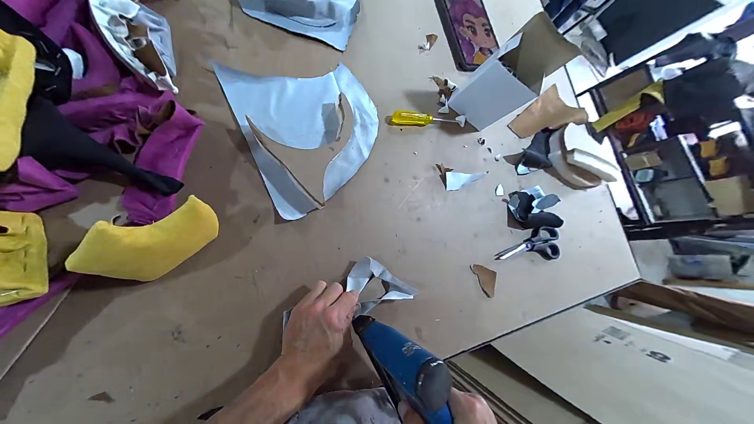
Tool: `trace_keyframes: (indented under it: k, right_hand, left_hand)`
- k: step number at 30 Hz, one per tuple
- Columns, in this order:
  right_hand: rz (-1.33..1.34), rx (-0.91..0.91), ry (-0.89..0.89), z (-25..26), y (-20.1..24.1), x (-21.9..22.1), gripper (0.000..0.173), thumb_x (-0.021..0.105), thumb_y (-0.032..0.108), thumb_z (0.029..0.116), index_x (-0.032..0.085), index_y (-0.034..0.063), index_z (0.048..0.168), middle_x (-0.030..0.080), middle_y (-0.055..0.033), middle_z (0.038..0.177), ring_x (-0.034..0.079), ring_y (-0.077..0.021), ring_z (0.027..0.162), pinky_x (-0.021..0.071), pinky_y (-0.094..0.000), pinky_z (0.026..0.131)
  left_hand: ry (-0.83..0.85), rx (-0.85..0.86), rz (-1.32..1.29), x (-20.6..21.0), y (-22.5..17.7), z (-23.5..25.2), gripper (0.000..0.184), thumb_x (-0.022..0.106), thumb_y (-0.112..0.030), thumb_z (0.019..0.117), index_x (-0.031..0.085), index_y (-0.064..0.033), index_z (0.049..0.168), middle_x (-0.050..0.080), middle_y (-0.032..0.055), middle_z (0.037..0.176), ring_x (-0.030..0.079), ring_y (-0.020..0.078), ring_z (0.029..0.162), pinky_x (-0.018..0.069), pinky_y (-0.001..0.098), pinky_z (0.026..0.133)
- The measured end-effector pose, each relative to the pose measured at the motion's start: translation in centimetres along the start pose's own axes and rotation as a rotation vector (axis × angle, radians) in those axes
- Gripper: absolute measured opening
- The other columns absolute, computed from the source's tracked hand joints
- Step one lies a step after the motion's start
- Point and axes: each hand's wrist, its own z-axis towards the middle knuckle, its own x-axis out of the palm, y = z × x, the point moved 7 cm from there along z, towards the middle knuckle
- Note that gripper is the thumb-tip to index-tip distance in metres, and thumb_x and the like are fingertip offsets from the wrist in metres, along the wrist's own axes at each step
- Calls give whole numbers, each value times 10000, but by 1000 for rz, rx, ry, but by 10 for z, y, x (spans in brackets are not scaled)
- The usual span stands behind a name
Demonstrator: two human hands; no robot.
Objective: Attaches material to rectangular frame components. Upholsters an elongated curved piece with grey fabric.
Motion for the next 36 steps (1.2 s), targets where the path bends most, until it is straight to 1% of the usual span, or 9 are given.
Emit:
trace_keyframes:
  k: [5,9,14,18,22,24,27,31,36]
  right_hand:
    - [-71,51,-52,0,-10,-7,274,700,304,832,734,35,870,676,-112,647,683,-299,607,516,-553,558]
    - [-191,190,-280,9,-65,-46,405,697,321,865,714,2,1115,705,-168,737,696,-381,677,521,-626,612]
    - [-277,185,-477,61,-128,-66,549,652,307,876,621,12,1337,734,-204,915,715,-420,789,536,-642,658]
    - [-234,139,-447,88,-142,-67,648,687,377,886,581,27,1421,691,-248,1168,683,-455,1033,540,-648,817]
    - [155,-150,-343,73,-100,-63,526,619,367,936,632,70,1371,693,-145,1182,699,-301,972,594,-516,766]
    - [571,-298,-58,65,-65,-42,593,594,431,970,562,60,1432,697,-62,1214,704,-169,927,608,-383,713]
    - [987,-429,140,56,-31,-23,542,625,411,992,529,1,1333,713,-33,1095,703,-122,849,615,-332,685]
    - [1035,-461,148,57,-24,-18,355,549,310,1046,565,15,1244,697,8,958,658,-71,744,578,-267,629]
    - [952,-436,-28,63,-16,-27,413,527,415,1052,661,48,1185,671,13,935,620,-42,712,545,-225,608]
  left_hand:
    - [-22,-11,16,-1,0,0,266,553,-287,1003,800,-188,1001,675,10,810,666,194,771,570,322,655]
    - [-62,-6,-1,-5,2,-2,286,538,-314,1003,807,-218,1014,680,-16,826,661,165,799,560,307,688]
    - [43,211,189,0,-17,-4,519,640,-557,872,701,-219,1261,710,46,1188,689,261,1003,584,458,786]
    - [-16,197,158,0,-27,-9,466,701,-360,853,701,-112,1247,738,65,1024,718,240,903,606,405,756]
    - [72,-128,-368,-21,-42,-8,525,787,-392,862,640,-95,1269,744,20,1099,726,100,956,631,343,832]
    - [88,-127,-568,-27,-58,-9,530,784,-442,876,651,-67,1226,731,34,1063,708,86,922,621,314,816]
    - [93,-87,-662,-27,-75,-15,506,809,-361,863,673,-18,1210,701,105,1188,686,138,1027,600,336,884]
    - [132,-111,-806,-23,-87,-19,472,666,-478,961,628,-30,1105,657,113,1235,666,115,1051,588,301,861]
    - [40,-116,-902,-25,-92,3,330,560,-341,1049,636,-77,866,616,16,959,595,64,899,514,230,771]
